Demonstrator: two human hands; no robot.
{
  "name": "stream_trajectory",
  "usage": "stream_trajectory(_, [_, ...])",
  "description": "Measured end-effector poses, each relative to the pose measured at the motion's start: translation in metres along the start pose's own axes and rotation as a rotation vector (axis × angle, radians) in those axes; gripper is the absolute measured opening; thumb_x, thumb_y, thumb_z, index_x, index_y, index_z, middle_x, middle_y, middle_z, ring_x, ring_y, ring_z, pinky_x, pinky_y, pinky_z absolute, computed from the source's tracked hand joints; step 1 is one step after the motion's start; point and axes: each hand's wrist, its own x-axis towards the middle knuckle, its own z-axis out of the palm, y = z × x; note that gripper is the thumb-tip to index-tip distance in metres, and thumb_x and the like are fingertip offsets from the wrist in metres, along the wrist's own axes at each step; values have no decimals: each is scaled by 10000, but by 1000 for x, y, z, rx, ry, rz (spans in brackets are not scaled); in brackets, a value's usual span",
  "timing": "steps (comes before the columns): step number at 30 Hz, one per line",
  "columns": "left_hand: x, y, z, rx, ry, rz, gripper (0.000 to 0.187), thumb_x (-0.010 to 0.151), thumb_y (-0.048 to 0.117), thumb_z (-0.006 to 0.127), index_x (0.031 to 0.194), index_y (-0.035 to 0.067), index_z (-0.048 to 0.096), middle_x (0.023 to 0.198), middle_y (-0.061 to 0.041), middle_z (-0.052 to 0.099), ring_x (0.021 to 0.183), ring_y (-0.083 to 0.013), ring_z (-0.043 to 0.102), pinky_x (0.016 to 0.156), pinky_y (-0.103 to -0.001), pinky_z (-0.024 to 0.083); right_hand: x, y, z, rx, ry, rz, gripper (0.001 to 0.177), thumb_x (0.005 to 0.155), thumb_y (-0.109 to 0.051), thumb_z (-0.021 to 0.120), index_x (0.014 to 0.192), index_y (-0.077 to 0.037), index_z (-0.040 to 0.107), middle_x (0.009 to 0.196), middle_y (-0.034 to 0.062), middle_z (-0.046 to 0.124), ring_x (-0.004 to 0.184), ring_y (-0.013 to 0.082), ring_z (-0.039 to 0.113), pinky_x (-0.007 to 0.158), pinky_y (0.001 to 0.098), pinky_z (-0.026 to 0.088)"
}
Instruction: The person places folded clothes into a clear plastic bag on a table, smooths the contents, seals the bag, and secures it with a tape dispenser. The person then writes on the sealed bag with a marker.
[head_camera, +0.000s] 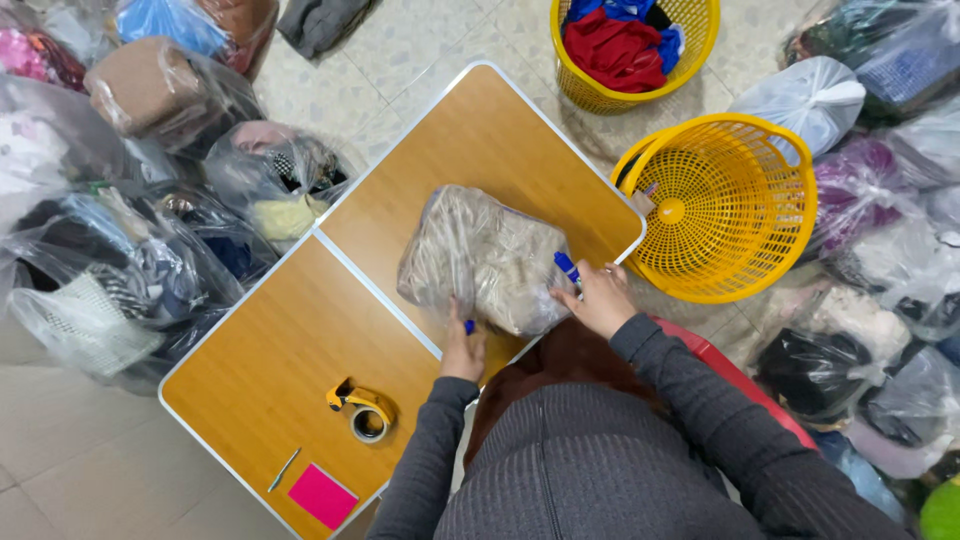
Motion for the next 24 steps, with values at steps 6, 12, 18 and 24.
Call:
stream_trajectory(6, [23, 34, -49, -224, 253, 33, 315, 945, 117, 636, 1196, -46, 538, 1402, -206, 537, 1194, -289, 577, 979, -348, 490, -5, -26, -27, -54, 156, 23, 440, 1009, -454, 581, 1022, -14, 585, 862, 196, 687, 934, 367, 655, 1138, 541, 311])
stream_trajectory(12, [59, 75, -64, -612, 244, 43, 316, 1141, 195, 444, 965, -18, 595, 1037, -105, 664, 878, -160, 588, 843, -292, 509, -8, -50, -61, 49, 295, -141, 342, 1022, -282, 528, 1222, -4, 546, 1096, 171, 647, 1142, 334, 594, 1204, 605, 164])
stream_trajectory(18, [83, 128, -25, -714, 27, -86, 269, 1104, 192, 459, 1105, -9, 637, 965, -77, 643, 793, -126, 603, 762, -273, 515, 1, -49, -70, 61, 348, -259, 335, 944, -182, 603, 1248, -58, 539, 1219, 148, 611, 1303, 322, 533, 1222, 648, 79])
stream_trajectory(24, [99, 159, 30, -692, -114, -186, 317, 1052, 274, 546, 1195, 7, 643, 839, -28, 584, 733, -93, 560, 693, -252, 483, 2, -18, -82, 147, 328, -253, 356, 875, -127, 630, 1226, -118, 565, 1199, 78, 612, 1314, 302, 528, 1222, 683, 66])
